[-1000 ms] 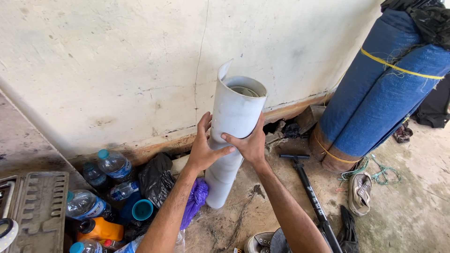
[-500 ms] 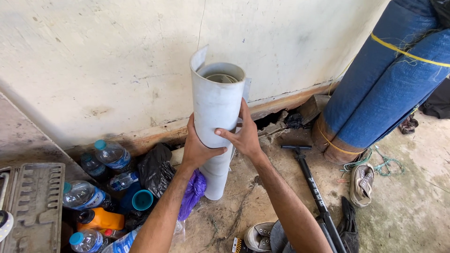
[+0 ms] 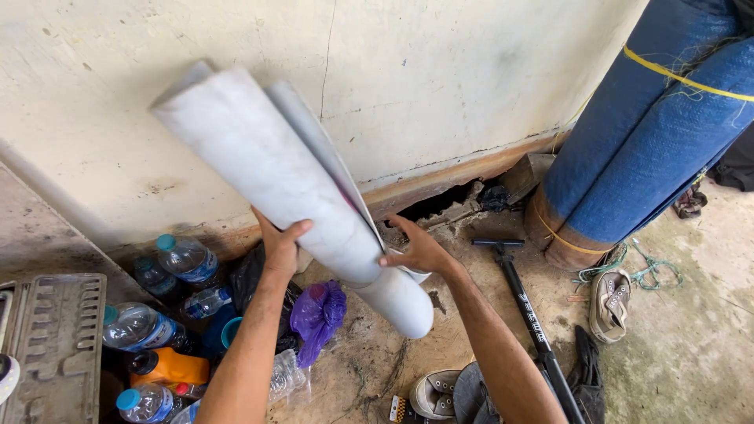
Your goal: The recorder is repairing or assembling a manual air pump and handling rolled-up materials.
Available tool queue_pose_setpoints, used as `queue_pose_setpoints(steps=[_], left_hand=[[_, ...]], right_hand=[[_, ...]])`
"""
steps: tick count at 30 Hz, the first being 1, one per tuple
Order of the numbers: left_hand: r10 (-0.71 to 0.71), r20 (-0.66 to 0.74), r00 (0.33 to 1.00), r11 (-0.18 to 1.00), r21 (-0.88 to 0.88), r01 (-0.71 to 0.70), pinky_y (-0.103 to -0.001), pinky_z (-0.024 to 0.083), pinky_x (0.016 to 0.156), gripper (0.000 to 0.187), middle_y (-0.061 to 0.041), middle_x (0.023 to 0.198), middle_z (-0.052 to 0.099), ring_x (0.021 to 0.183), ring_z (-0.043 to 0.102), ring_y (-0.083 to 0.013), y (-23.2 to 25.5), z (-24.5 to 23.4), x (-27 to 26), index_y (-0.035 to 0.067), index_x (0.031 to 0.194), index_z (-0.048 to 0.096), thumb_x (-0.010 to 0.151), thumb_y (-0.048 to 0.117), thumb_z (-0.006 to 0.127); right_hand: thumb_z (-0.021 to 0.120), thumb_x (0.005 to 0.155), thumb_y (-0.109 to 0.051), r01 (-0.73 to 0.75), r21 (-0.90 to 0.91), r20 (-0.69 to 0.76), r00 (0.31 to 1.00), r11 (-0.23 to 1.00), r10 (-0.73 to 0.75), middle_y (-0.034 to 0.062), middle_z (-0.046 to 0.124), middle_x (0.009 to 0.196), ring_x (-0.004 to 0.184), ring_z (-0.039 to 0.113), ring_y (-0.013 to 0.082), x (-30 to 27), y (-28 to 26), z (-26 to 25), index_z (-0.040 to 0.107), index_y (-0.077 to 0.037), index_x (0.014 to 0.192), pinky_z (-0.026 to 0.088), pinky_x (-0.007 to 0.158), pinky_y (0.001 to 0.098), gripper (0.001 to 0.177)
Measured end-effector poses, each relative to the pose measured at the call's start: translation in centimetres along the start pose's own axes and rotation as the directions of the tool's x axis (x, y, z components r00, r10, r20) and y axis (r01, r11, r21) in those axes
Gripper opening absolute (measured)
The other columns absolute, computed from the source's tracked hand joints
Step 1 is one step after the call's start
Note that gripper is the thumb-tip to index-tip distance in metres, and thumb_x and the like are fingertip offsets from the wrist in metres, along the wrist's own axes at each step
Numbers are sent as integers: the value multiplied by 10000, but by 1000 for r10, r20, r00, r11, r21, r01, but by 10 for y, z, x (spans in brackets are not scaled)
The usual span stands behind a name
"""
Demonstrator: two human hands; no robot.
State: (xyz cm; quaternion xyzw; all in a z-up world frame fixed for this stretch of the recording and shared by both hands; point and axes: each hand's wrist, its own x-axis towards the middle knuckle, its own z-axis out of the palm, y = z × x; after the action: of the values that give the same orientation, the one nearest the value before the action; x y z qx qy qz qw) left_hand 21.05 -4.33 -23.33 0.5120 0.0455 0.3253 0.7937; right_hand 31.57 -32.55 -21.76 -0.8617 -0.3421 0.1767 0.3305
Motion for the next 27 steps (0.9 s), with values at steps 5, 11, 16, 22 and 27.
queue_pose_setpoints(steps=[5,11,16,22,27], left_hand=[[-76,28,997,980,-184,80,-548,504,1076,1204,-176,1406,477,1328,506,-338,-1,-32,16,112,1601,213,581,348,808],[5,151,989,972,-233,31,-545,555,1061,1135,-195,1365,529,1336,538,-379,26,-33,16,58,1595,301,629,354,817],[75,129,989,996,-65,-67,-541,514,1099,1273,-197,1465,444,1380,474,-368,53,-19,9,150,1627,124,602,420,829],[106,154,982,988,93,-121,-529,437,1188,1324,-273,1577,378,1481,409,-393,36,-21,3,102,1668,50,725,610,827],[3,232,973,981,187,-48,-546,453,1134,1474,-283,1530,315,1455,385,-391,29,-16,-2,128,1607,-130,633,616,863]], right_hand=[[894,511,-664,80,215,139,984,973,-112,212,334,1654,1521,328,395,-6,-24,-1,180,-126,1653,254,1222,658,1450],[954,409,-580,48,235,229,968,971,-104,224,459,1550,1432,462,391,-7,-67,14,157,-117,1622,323,1178,653,1523],[960,442,-597,118,240,170,972,964,-161,238,531,1512,1410,507,397,1,-61,42,169,-79,1625,338,1201,625,1514],[974,449,-542,180,266,31,980,947,-194,231,463,1505,1404,478,400,3,-82,42,134,-84,1625,378,1178,603,1516],[981,475,-491,232,195,-125,970,953,-210,210,496,1534,1416,496,355,9,-81,33,224,-80,1622,377,1211,513,1435]])
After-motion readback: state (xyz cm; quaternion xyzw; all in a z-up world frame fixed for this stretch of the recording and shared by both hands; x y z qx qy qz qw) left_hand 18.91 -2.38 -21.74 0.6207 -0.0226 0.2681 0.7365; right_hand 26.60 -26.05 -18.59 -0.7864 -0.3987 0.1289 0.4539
